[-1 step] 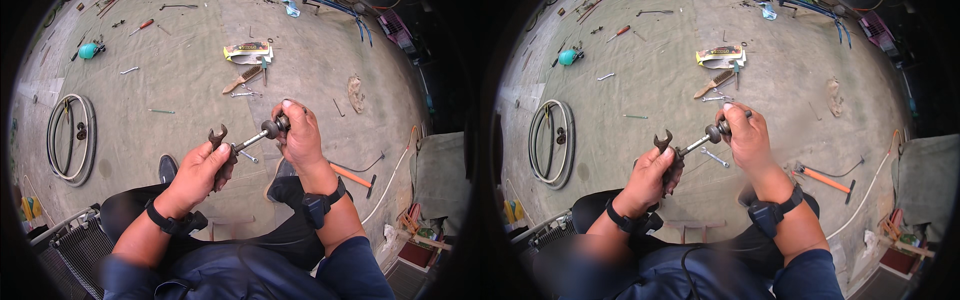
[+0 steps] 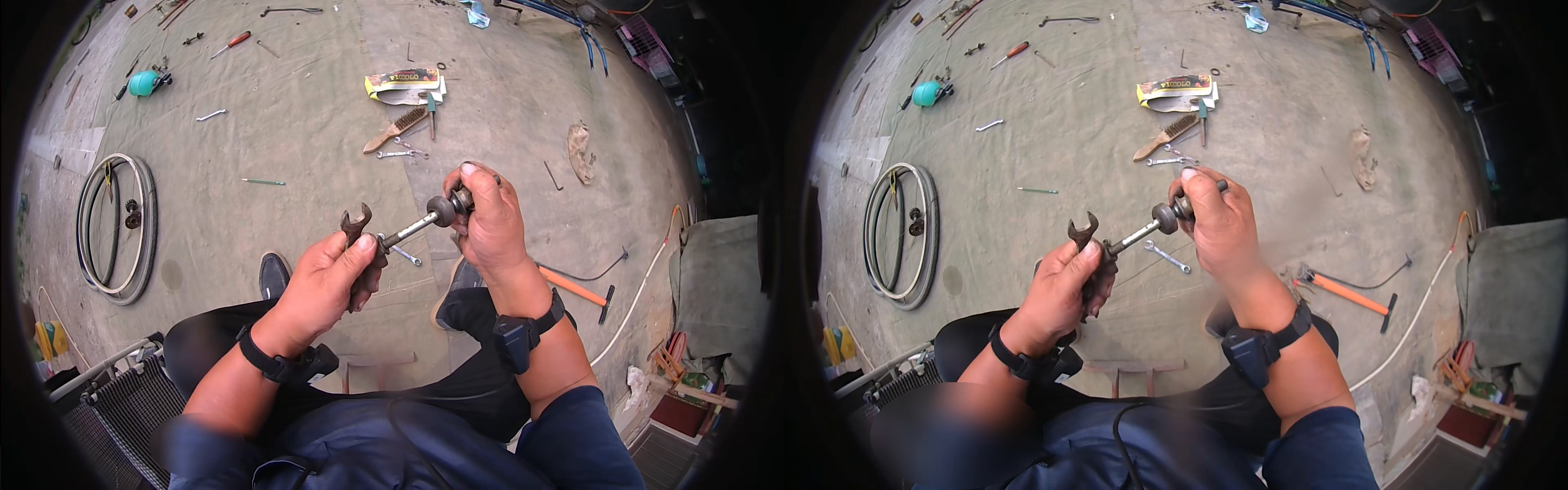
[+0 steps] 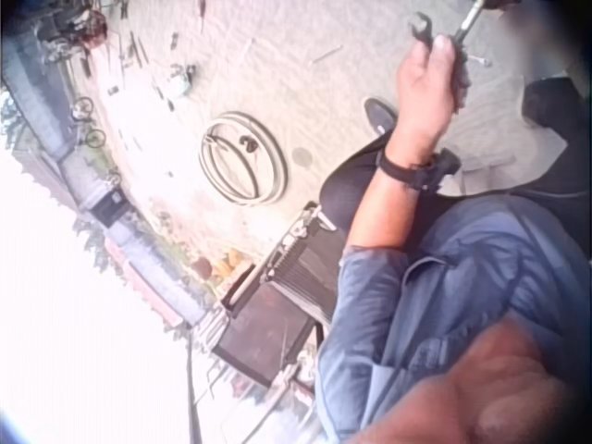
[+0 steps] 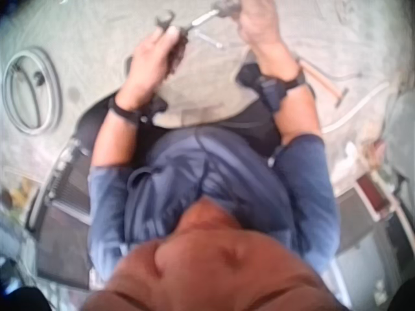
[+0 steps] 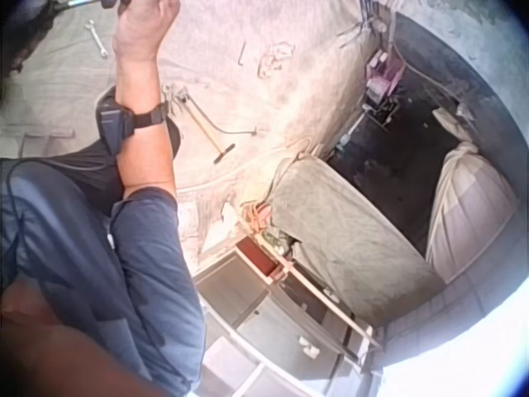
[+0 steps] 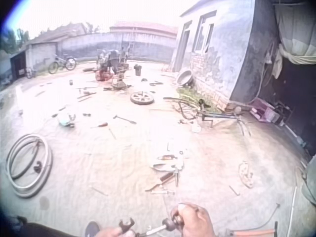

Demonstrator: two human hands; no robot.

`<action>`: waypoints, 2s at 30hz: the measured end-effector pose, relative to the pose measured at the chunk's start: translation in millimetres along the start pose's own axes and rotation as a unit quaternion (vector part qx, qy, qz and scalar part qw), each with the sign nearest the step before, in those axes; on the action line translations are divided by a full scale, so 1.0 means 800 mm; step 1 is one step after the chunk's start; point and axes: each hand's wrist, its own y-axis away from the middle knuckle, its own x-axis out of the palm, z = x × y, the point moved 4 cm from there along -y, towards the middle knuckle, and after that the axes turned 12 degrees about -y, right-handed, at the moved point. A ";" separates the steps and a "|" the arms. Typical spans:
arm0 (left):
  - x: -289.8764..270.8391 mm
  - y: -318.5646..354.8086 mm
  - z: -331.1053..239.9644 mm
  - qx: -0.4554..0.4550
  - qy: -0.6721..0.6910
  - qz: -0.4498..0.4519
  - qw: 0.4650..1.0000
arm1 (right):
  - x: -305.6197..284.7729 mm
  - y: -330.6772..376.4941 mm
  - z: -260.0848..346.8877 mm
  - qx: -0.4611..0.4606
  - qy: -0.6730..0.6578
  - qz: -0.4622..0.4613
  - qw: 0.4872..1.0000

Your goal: The person uses a wrench to tighten and loosen nuts on a threaded rod with a ball joint. They repeatedly adjust the nuts, remove one, and place it on the floor before reattaching it.

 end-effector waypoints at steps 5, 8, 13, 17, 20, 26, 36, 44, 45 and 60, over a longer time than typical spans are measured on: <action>-0.001 0.001 -0.019 0.222 -0.250 -0.123 0.934 | 0.000 -0.004 -0.003 0.020 0.001 -0.032 0.999; -0.006 0.003 -0.024 0.304 -0.381 -0.159 0.859 | 0.000 -0.001 -0.004 0.043 -0.013 -0.035 0.998; -0.004 0.002 -0.028 0.333 -0.417 -0.149 0.832 | -0.004 -0.002 -0.008 0.023 -0.016 -0.041 0.999; -0.005 0.002 -0.013 0.061 -0.121 -0.028 0.990 | 0.000 -0.001 -0.003 -0.022 -0.004 -0.026 0.999; 0.002 0.003 -0.003 -0.058 0.054 0.027 0.996 | -0.002 -0.001 -0.001 -0.027 0.013 -0.006 1.000; -0.002 0.004 -0.021 0.231 -0.340 -0.119 0.904 | 0.000 -0.004 -0.003 0.010 0.010 -0.036 0.999; 0.008 0.005 -0.006 0.018 -0.062 -0.009 0.998 | -0.001 -0.003 -0.003 -0.014 -0.005 -0.004 1.000; 0.004 0.005 -0.013 0.111 -0.147 -0.067 0.981 | -0.001 -0.003 0.002 -0.026 0.053 0.010 0.998; 0.003 0.005 -0.013 0.138 -0.187 -0.085 0.969 | 0.002 -0.002 0.002 -0.024 0.058 0.007 0.998; 0.006 0.003 -0.015 0.154 -0.190 -0.077 0.967 | 0.000 -0.003 0.004 -0.025 0.061 0.006 0.998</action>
